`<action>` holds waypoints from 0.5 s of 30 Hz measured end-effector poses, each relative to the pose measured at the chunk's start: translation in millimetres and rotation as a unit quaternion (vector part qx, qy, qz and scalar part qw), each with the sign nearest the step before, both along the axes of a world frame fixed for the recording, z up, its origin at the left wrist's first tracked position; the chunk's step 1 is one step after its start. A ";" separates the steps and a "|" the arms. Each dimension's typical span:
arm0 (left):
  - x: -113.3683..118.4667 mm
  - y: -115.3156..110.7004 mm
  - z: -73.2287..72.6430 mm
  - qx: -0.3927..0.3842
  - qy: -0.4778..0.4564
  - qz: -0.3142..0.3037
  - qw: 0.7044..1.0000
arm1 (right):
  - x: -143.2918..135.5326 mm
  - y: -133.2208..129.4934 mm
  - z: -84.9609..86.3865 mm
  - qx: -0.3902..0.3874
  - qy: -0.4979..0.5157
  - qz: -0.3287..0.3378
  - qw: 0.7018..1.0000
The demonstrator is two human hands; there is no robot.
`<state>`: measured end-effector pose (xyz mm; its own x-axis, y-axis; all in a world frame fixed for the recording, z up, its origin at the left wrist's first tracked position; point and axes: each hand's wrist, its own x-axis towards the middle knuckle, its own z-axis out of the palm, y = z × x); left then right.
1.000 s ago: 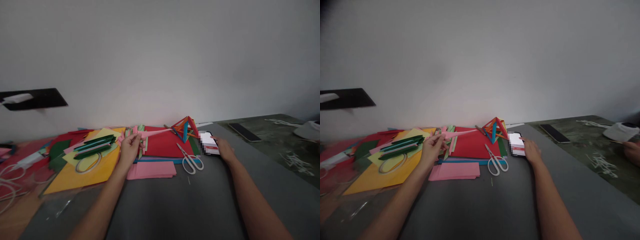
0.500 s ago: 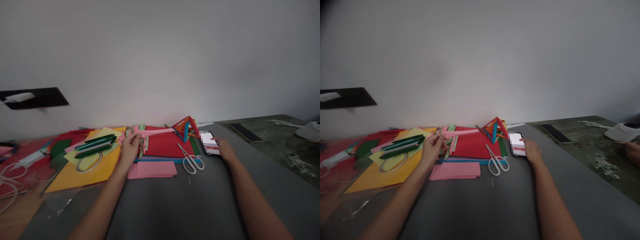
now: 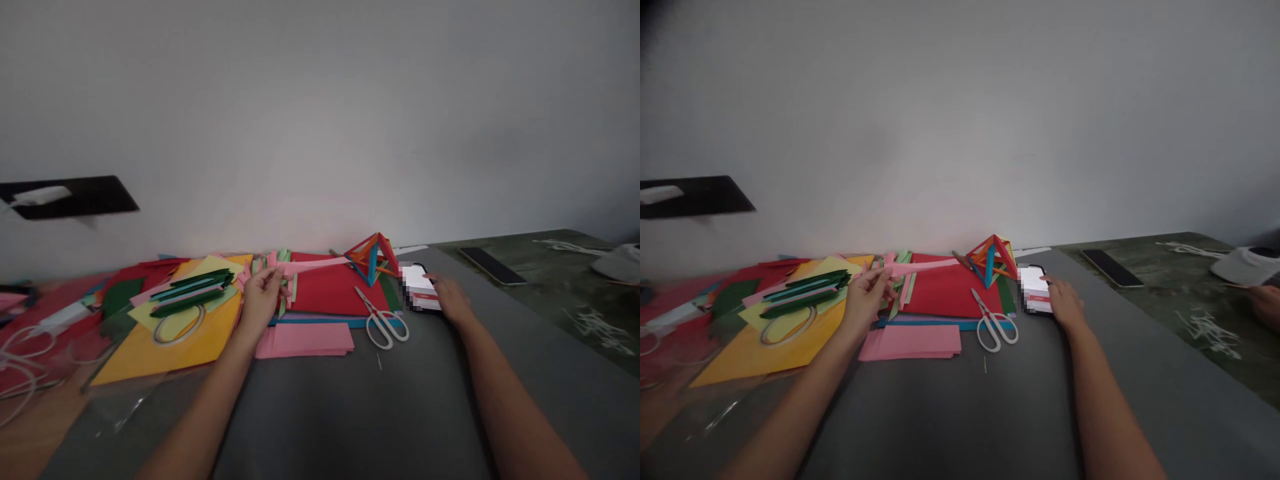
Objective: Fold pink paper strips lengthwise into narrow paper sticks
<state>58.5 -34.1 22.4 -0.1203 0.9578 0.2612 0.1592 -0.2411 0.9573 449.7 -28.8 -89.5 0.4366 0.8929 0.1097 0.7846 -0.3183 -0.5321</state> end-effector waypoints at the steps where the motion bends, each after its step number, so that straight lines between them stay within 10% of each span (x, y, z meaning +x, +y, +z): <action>1: -0.1 0.1 -0.1 0.002 0.001 0.000 1.000 | 0.3 0.2 -0.3 0.003 0.002 0.000 1.000; 15: 0.2 -0.4 1.4 0.001 0.005 0.005 1.000 | 3.6 1.2 -7.0 0.125 0.061 -0.031 0.990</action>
<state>58.7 -34.4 23.8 -0.1278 0.9559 0.2644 0.1715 -0.2412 0.9552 453.3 -27.6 -96.5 0.5131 0.8157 0.2672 0.6927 -0.2097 -0.6901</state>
